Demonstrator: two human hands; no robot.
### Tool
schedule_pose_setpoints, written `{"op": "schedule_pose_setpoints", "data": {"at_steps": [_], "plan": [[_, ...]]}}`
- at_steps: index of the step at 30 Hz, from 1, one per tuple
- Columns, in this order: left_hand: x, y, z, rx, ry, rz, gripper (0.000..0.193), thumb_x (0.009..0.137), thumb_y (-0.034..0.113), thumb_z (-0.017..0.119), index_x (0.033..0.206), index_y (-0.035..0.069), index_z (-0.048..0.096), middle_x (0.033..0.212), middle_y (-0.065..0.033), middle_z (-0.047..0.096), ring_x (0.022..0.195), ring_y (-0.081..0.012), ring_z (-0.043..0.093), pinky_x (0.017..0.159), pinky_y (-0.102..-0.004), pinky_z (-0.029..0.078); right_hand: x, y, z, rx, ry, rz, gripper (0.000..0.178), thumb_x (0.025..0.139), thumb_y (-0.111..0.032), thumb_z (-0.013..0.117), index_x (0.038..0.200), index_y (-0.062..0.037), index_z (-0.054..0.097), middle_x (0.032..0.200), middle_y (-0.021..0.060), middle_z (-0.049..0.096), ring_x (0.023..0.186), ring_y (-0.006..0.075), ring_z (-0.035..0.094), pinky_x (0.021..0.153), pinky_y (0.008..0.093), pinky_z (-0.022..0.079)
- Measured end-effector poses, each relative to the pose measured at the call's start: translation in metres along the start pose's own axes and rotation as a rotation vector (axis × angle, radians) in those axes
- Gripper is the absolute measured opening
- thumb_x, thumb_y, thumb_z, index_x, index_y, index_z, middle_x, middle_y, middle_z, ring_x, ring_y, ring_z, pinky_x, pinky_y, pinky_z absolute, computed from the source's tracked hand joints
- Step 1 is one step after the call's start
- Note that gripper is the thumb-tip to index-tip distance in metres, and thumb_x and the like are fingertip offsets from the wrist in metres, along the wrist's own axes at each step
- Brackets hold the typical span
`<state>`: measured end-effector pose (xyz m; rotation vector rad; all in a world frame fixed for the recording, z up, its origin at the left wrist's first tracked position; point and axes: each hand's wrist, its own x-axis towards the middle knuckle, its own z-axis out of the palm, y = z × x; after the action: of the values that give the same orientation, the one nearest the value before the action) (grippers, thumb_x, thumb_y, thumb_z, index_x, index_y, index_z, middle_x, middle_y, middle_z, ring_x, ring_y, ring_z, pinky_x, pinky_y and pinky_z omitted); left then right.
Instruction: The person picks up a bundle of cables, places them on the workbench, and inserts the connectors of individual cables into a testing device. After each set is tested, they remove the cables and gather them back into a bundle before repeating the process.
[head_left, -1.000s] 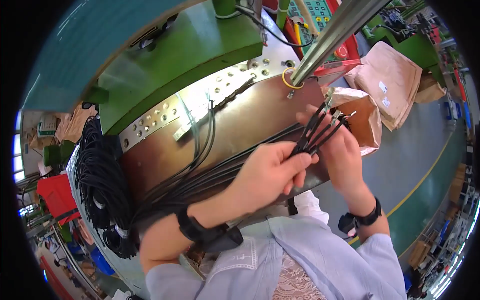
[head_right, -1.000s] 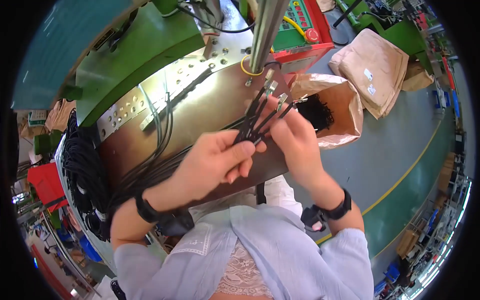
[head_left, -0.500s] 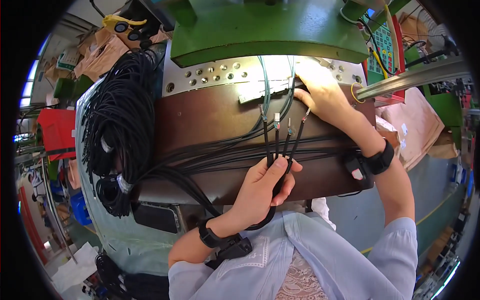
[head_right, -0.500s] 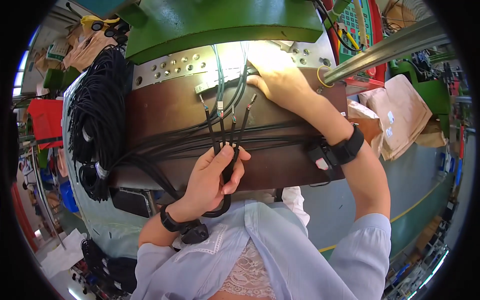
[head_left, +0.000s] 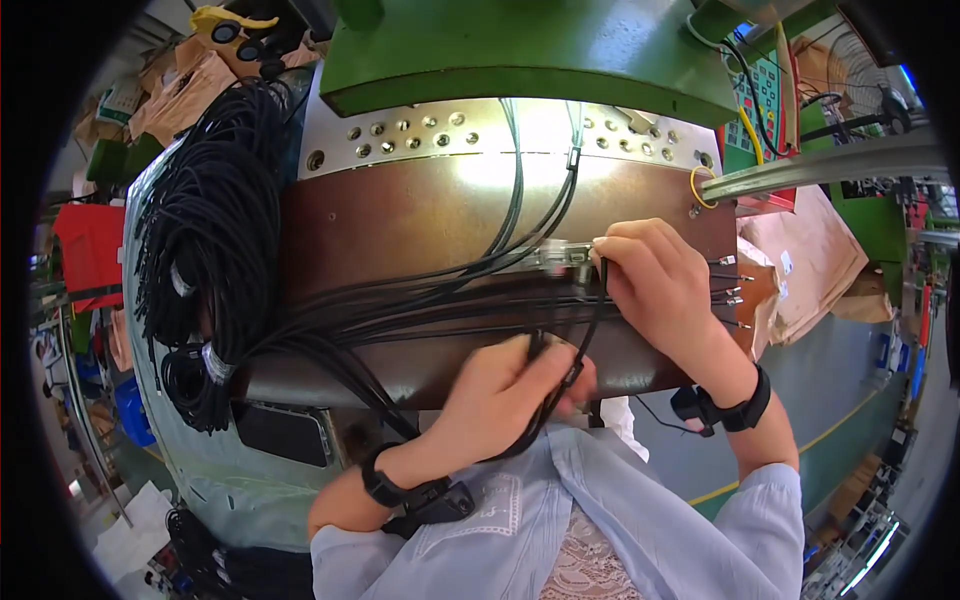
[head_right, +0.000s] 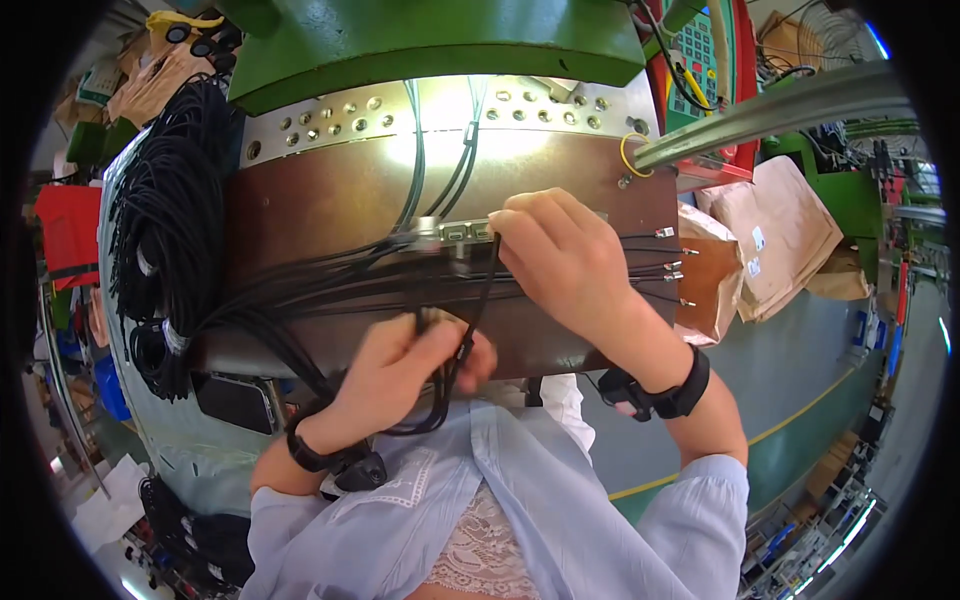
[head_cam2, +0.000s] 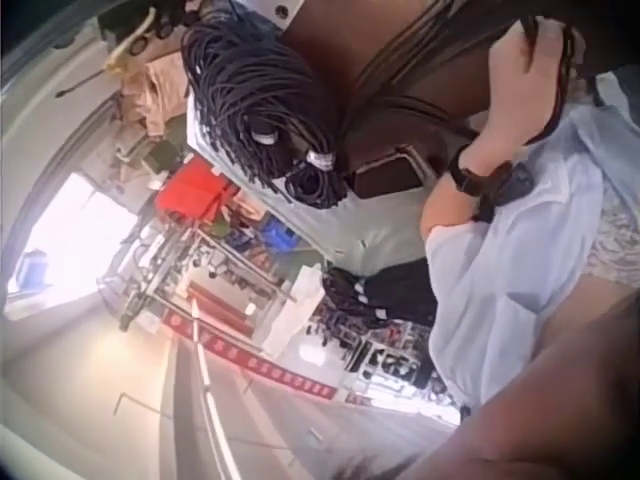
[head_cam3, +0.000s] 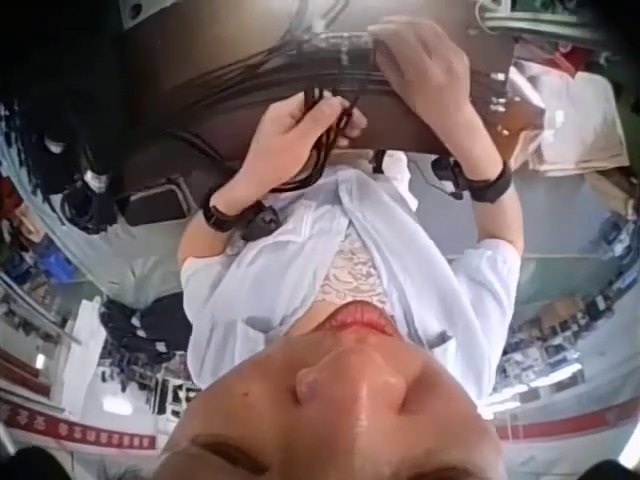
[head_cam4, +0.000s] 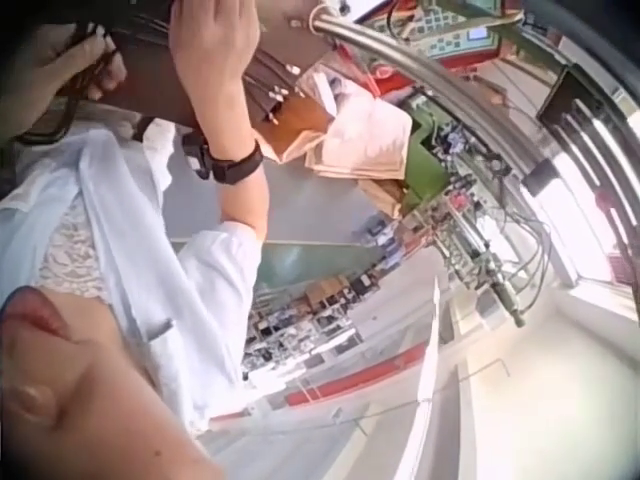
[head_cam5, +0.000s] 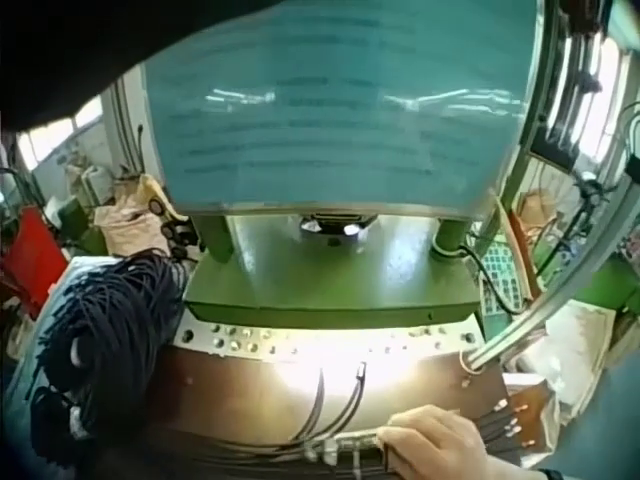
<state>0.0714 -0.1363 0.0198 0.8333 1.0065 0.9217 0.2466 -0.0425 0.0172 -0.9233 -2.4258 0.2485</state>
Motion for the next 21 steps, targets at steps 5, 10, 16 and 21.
{"op": "schedule_pose_setpoints", "data": {"at_steps": [5,10,16,21], "plan": [[-0.010,0.039,-0.020,-0.339,-0.126,-0.171,0.038,0.100,0.028,0.031,0.101,-0.003,0.053,0.073,-0.0115,0.062,0.059,-0.0156,0.057,0.057,-0.0263,0.048,0.002,-0.008,0.019,0.303,0.118,0.167,0.019,0.071,0.009,0.061,0.086,-0.0019,0.057,0.087,0.0092,0.059,0.078,0.0258,0.059,0.065,0.0307,0.048],[-0.005,0.029,-0.015,-0.398,-0.205,-0.261,0.040,0.100,0.028,0.029,0.101,-0.004,0.052,0.073,-0.0125,0.061,0.059,-0.0168,0.057,0.056,-0.0266,0.048,0.004,-0.014,0.023,0.445,0.040,0.303,0.018,0.071,0.010,0.060,0.085,-0.0005,0.056,0.086,0.0094,0.059,0.078,0.0240,0.059,0.067,0.0295,0.047],[-0.003,0.022,-0.008,-0.434,-0.171,-0.281,0.039,0.100,0.027,0.030,0.097,-0.005,0.053,0.067,-0.0150,0.060,0.054,-0.0186,0.056,0.050,-0.0279,0.048,0.002,-0.010,0.020,0.402,-0.004,0.307,0.017,0.071,0.011,0.059,0.084,-0.0002,0.055,0.088,0.0089,0.059,0.077,0.0228,0.058,0.065,0.0290,0.047],[0.000,0.025,-0.008,-0.413,-0.186,-0.297,0.041,0.100,0.028,0.030,0.098,-0.006,0.053,0.067,-0.0145,0.060,0.054,-0.0179,0.057,0.050,-0.0277,0.047,0.001,-0.015,0.020,0.346,0.007,0.272,0.018,0.072,0.010,0.058,0.085,-0.0014,0.056,0.088,0.0092,0.059,0.076,0.0247,0.059,0.064,0.0297,0.048]]}}
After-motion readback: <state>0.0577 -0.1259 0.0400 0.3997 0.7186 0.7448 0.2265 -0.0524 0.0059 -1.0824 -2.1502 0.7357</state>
